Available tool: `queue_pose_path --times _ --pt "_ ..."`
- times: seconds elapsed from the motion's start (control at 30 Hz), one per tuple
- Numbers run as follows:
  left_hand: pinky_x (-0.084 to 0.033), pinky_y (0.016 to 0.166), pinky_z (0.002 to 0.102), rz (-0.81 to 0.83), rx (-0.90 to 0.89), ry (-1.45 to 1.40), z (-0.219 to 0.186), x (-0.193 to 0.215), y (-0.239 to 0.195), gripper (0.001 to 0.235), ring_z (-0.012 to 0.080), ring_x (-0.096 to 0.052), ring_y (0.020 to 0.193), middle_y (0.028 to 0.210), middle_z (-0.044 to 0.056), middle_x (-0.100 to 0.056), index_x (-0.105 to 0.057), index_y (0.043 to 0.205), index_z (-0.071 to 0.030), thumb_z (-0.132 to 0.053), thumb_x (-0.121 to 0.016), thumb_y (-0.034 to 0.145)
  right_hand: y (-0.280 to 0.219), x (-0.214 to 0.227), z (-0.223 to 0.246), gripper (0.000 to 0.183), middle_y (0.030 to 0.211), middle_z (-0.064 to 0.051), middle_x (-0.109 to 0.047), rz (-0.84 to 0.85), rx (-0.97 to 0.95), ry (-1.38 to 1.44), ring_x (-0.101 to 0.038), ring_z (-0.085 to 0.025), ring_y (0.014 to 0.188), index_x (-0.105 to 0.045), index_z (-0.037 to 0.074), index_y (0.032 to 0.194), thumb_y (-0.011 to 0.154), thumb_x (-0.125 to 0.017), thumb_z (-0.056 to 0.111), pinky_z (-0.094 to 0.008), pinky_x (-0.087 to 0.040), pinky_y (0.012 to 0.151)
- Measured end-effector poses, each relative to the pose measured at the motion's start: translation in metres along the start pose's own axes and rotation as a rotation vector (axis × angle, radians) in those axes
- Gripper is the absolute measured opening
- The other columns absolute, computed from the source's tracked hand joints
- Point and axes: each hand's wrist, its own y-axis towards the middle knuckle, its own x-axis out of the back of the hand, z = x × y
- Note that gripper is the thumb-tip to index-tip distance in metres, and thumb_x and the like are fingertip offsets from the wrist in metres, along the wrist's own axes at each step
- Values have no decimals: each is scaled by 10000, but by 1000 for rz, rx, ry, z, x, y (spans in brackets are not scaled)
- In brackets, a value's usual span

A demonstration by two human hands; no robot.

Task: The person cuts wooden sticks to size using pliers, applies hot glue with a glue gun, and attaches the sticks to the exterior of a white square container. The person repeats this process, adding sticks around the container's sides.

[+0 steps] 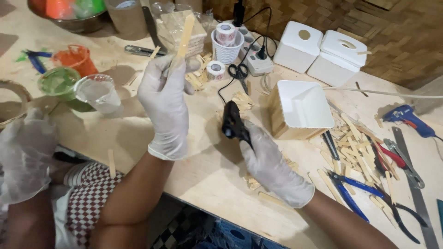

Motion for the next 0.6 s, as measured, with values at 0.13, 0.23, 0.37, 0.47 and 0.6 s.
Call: queue_pose_path --times 0.13,0.23,0.37,0.47,0.6 --pt "-503 555 198 39 3 -52 -9 2 -2 64 112 -677 720 881 143 -782 -639 1009 -76 -124 -642 967 32 -43 6 642 1220 -259 -667 127 -37 -188 -603 -413 1064 -435 47 1505 871 -529 75 -527 -472 979" --pt "-540 617 182 106 -65 -26 -13 4 -12 76 74 -647 726 907 97 -760 -652 974 -109 -36 -639 961 53 -86 -13 676 1099 -188 -684 129 14 -677 -612 -365 978 -354 58 1563 1023 -490 441 -488 -462 917" --pt "-555 670 198 93 64 88 -13 11 -35 117 28 -602 780 949 -6 -720 -742 978 -128 -115 -812 885 60 -117 -41 550 951 -88 -596 -81 262 -983 -584 -318 970 -501 72 1354 900 -646 346 -436 -474 790" --pt "-578 627 210 156 166 77 -4 10 -51 128 45 -627 755 911 1 -692 -763 963 -115 -103 -833 856 54 -96 -35 548 1032 -76 -559 -131 233 -938 -543 -298 1024 -572 103 1221 803 -729 420 -448 -443 842" --pt "-556 482 203 278 451 -96 7 2 -83 132 93 -648 574 758 70 -712 -770 977 -77 -57 -821 856 20 -28 -11 242 998 -109 -667 -176 84 -607 -637 -316 1030 -721 141 998 901 -658 354 -441 -470 888"
